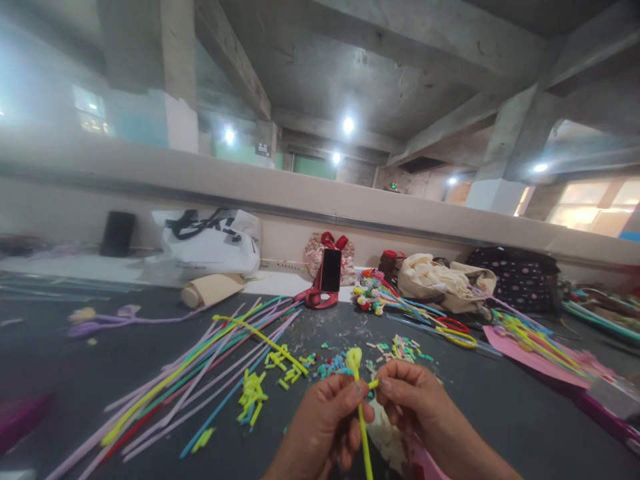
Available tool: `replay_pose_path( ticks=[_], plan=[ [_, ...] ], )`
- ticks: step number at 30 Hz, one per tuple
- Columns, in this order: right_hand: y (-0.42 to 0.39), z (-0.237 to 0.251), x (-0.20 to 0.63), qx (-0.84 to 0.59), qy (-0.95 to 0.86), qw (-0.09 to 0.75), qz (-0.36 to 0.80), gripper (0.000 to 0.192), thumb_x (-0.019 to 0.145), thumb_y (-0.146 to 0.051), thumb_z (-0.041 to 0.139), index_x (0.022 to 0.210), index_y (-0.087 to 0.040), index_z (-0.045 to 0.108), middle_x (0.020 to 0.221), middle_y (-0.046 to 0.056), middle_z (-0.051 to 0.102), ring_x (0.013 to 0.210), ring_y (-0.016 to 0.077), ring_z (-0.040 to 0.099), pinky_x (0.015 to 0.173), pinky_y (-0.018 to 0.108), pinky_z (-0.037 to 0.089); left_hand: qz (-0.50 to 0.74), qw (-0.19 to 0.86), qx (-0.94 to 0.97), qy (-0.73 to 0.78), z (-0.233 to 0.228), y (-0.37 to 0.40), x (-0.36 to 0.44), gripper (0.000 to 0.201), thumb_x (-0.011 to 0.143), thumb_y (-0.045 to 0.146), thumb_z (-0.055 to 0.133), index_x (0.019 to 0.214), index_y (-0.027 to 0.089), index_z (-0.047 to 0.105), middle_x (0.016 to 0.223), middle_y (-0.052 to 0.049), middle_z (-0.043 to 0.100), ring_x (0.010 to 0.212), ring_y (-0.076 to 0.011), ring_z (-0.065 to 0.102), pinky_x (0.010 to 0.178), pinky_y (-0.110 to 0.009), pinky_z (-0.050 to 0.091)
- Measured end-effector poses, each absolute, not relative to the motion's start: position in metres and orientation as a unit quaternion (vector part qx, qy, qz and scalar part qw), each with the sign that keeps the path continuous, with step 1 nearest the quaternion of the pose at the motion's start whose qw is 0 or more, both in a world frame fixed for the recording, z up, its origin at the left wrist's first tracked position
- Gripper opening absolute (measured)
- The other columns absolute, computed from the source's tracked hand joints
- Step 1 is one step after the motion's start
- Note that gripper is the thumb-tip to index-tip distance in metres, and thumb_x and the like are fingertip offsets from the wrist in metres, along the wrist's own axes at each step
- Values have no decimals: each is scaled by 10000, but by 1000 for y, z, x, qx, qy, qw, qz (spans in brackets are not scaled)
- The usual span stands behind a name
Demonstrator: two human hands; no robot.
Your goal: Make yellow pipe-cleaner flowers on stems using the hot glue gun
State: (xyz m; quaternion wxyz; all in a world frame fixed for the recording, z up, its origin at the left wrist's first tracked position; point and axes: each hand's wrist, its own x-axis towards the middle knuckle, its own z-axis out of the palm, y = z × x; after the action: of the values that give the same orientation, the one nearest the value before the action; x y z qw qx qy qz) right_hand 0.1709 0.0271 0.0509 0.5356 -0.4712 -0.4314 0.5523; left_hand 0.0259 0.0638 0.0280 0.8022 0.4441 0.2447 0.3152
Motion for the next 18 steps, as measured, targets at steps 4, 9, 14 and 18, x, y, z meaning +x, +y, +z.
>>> replay_pose_path(
  ticks=[4, 9, 14, 18],
  plan=[
    [27, 52, 168, -506, -469, 523, 501, 222, 623, -328, 686, 595, -130, 590, 395, -57, 518, 293, 13, 324, 308, 136, 183, 332, 785, 459, 253, 25, 63, 28, 343, 587, 468, 633, 598, 135, 548, 313, 44, 476, 213, -32, 315, 252, -138, 218],
    [26, 52, 167, -520, -500, 511, 467, 211, 607, -318, 690, 579, -134, 592, 397, -56, 513, 341, 45, 405, 354, 158, 238, 336, 778, 460, 264, 24, 64, 28, 312, 596, 443, 633, 614, 146, 542, 310, 50, 466, 227, -40, 325, 255, -140, 240],
    [24, 53, 170, -475, -497, 505, 522, 212, 596, -309, 709, 589, -128, 599, 430, -38, 543, 346, 46, 420, 348, 156, 252, 341, 794, 443, 238, 29, 62, 26, 297, 576, 412, 652, 570, 140, 533, 423, 33, 529, 248, -23, 342, 256, -140, 253],
    [26, 49, 168, -426, -462, 513, 585, 226, 577, -303, 731, 595, -123, 595, 420, -34, 548, 319, 35, 418, 330, 137, 248, 331, 802, 443, 223, 32, 61, 26, 297, 579, 405, 647, 545, 133, 531, 419, 35, 516, 240, -15, 334, 254, -136, 244]
  ],
)
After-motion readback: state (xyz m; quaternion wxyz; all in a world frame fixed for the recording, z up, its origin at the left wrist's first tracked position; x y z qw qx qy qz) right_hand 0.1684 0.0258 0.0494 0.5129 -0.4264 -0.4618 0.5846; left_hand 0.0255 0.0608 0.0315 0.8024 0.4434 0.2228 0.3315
